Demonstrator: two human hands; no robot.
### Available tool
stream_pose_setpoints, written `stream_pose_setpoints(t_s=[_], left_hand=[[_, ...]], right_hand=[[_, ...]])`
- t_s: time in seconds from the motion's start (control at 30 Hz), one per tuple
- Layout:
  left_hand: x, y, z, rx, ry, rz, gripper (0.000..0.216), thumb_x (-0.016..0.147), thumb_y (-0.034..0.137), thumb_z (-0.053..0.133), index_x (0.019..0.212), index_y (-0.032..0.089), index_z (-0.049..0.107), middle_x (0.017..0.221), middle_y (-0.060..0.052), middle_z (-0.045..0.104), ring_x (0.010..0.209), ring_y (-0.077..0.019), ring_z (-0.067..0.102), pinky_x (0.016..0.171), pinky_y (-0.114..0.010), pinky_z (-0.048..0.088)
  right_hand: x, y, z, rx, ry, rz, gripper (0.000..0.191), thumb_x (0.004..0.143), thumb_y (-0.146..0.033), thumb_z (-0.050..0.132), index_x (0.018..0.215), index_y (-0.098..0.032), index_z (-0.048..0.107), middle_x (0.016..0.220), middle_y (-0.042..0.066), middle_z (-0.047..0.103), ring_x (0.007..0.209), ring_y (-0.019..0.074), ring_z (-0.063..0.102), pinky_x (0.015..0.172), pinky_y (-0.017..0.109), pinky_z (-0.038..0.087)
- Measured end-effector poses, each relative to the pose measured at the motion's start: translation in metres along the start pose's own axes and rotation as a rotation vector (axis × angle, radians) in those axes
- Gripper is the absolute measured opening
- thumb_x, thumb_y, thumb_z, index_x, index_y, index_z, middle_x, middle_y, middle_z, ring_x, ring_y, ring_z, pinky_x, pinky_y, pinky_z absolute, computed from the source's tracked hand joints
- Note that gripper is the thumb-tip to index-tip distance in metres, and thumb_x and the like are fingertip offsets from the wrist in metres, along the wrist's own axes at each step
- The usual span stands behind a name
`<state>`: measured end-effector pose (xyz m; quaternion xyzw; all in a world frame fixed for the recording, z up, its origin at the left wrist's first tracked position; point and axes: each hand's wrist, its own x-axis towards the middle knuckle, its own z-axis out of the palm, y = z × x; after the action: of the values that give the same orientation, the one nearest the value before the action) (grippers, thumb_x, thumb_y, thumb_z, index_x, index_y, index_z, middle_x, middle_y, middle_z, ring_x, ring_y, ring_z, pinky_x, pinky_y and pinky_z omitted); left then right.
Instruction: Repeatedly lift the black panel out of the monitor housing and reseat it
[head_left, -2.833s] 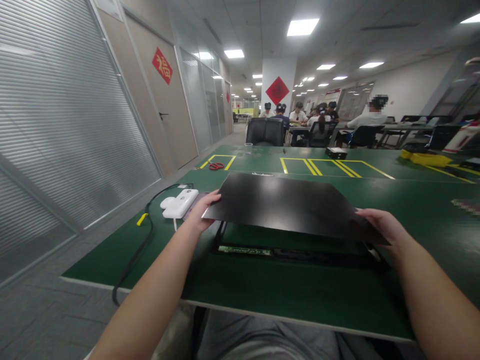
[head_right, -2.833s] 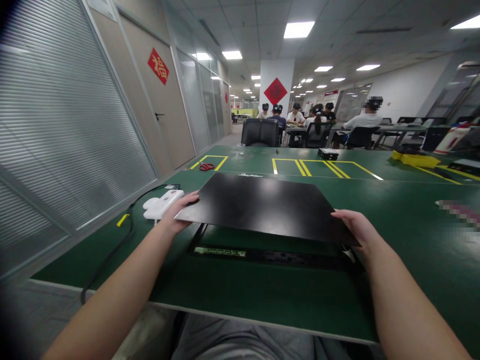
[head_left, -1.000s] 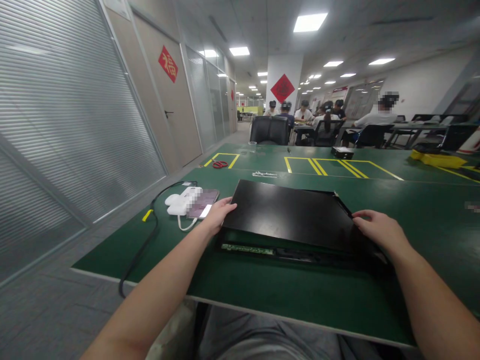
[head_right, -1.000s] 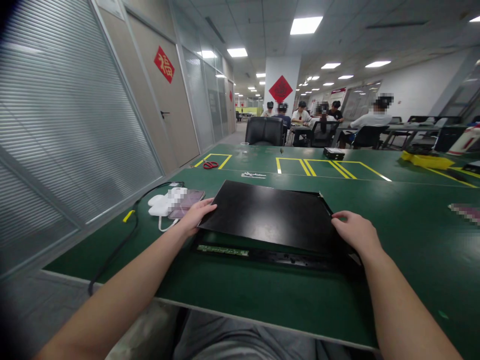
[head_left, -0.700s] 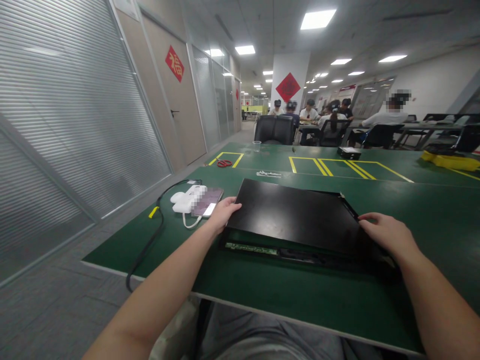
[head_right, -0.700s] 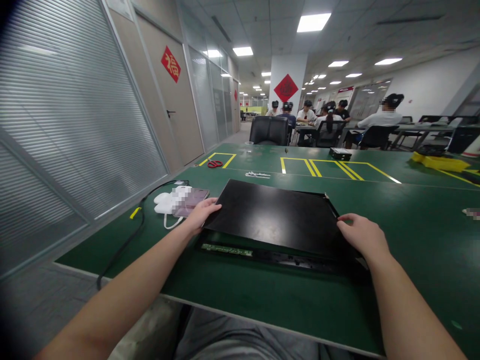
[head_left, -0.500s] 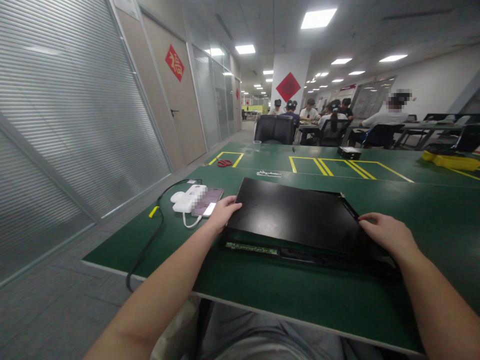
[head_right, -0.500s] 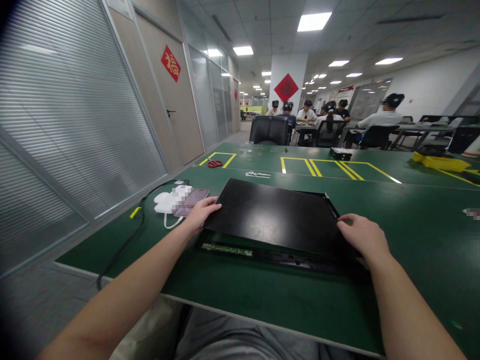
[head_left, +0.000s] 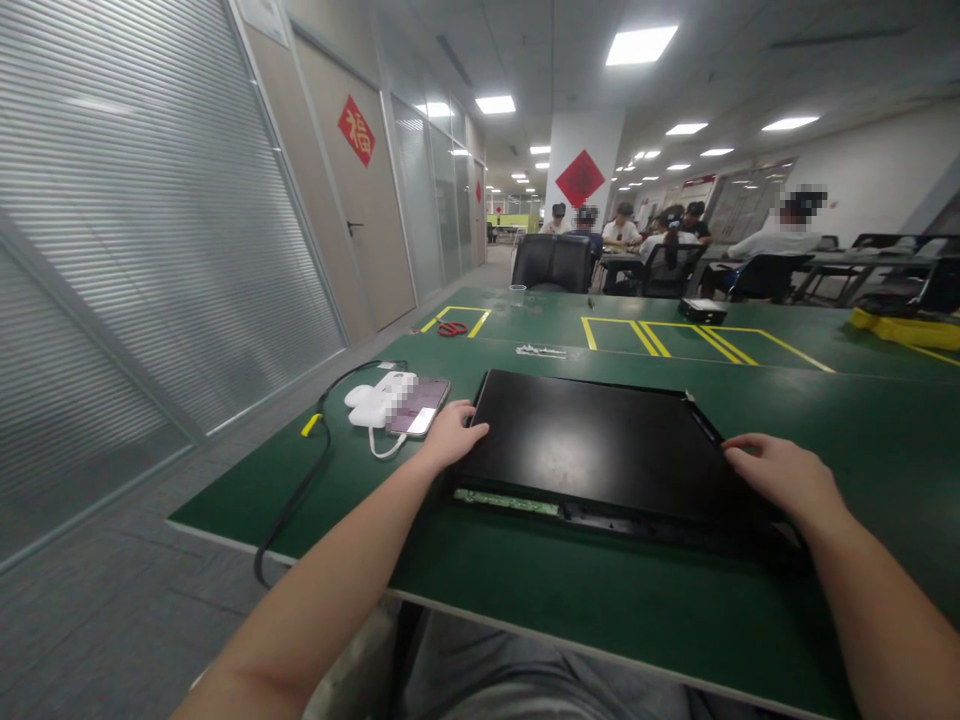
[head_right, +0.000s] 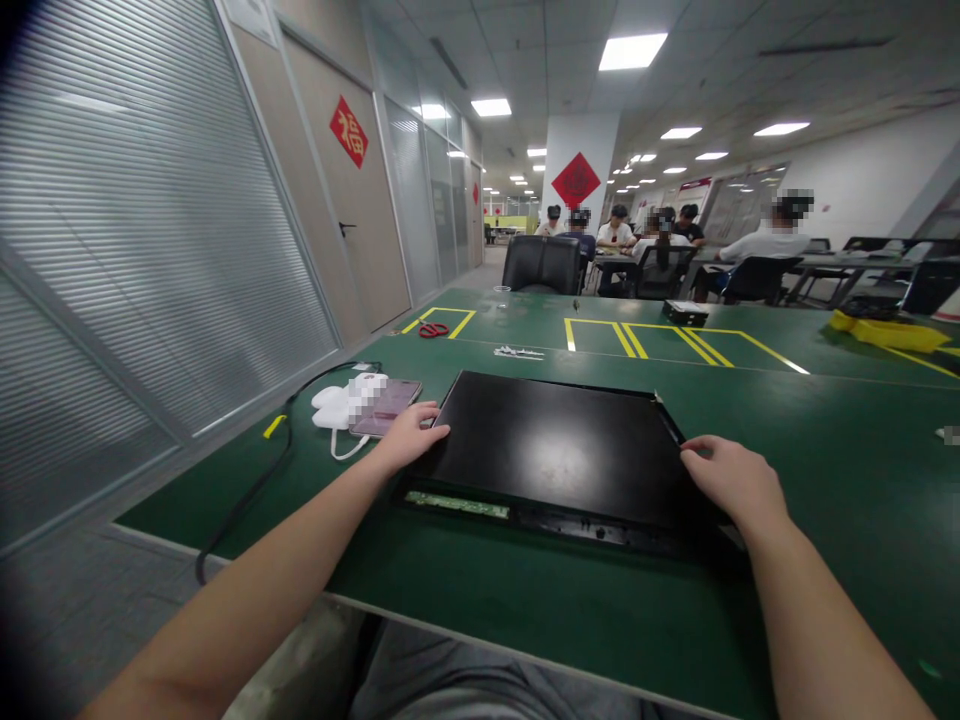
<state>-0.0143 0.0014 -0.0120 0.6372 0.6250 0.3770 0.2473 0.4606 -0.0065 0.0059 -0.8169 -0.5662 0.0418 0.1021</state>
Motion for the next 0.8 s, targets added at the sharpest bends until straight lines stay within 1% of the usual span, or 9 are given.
stream_pose_setpoints(t_s=[0.13, 0.2, 0.4, 0.6, 0.8], left_hand=[[0.0009, -0.0018, 0.0011, 0.133, -0.021, 0.017, 0.02, 0.075, 0.027, 0.073, 0.09, 0.016, 0.08, 0.137, -0.018, 0.066, 0.136, -0.0365, 0.057, 0.113, -0.042, 0.044], [0.0012, -0.0028, 0.0013, 0.163, -0.017, 0.028, 0.018, 0.073, 0.027, 0.074, 0.088, 0.018, 0.08, 0.134, -0.017, 0.068, 0.134, -0.037, 0.059, 0.115, -0.043, 0.042], [0.0008, -0.004, 0.0015, 0.153, 0.0, 0.064, 0.01, 0.069, 0.025, 0.077, 0.077, 0.019, 0.078, 0.126, -0.017, 0.071, 0.129, -0.0384, 0.061, 0.115, -0.044, 0.044], [0.0002, -0.0027, 0.0026, 0.229, -0.009, 0.068, 0.011, 0.074, 0.025, 0.075, 0.081, 0.018, 0.077, 0.13, -0.018, 0.069, 0.13, -0.0375, 0.061, 0.115, -0.044, 0.043], [0.0009, -0.0045, 0.0028, 0.254, -0.01, 0.106, 0.016, 0.074, 0.033, 0.078, 0.08, 0.018, 0.076, 0.126, -0.017, 0.07, 0.127, -0.0365, 0.061, 0.112, -0.043, 0.045]], right_hand=[[0.0002, 0.0007, 0.0, 0.001, 0.0, 0.0, 0.038, 0.085, -0.043, 0.053, 0.107, -0.028, 0.081, 0.103, 0.013, 0.077, 0.097, 0.0348, 0.07, 0.076, 0.04, 0.052], [0.0007, 0.0012, 0.0006, -0.006, 0.004, 0.0, 0.038, 0.086, -0.042, 0.053, 0.107, -0.028, 0.081, 0.104, 0.013, 0.077, 0.097, 0.0347, 0.071, 0.076, 0.04, 0.052], [0.0011, 0.0015, 0.0019, -0.01, 0.039, -0.013, 0.035, 0.084, -0.043, 0.055, 0.103, -0.029, 0.082, 0.099, 0.011, 0.078, 0.093, 0.0333, 0.071, 0.072, 0.038, 0.051], [-0.0003, 0.0007, -0.0001, -0.003, 0.009, -0.008, 0.039, 0.086, -0.043, 0.053, 0.108, -0.028, 0.081, 0.104, 0.012, 0.078, 0.098, 0.0354, 0.07, 0.075, 0.039, 0.051], [-0.0011, -0.0002, 0.0004, -0.007, 0.015, -0.008, 0.037, 0.086, -0.044, 0.055, 0.107, -0.029, 0.081, 0.103, 0.012, 0.077, 0.095, 0.034, 0.071, 0.076, 0.039, 0.051]])
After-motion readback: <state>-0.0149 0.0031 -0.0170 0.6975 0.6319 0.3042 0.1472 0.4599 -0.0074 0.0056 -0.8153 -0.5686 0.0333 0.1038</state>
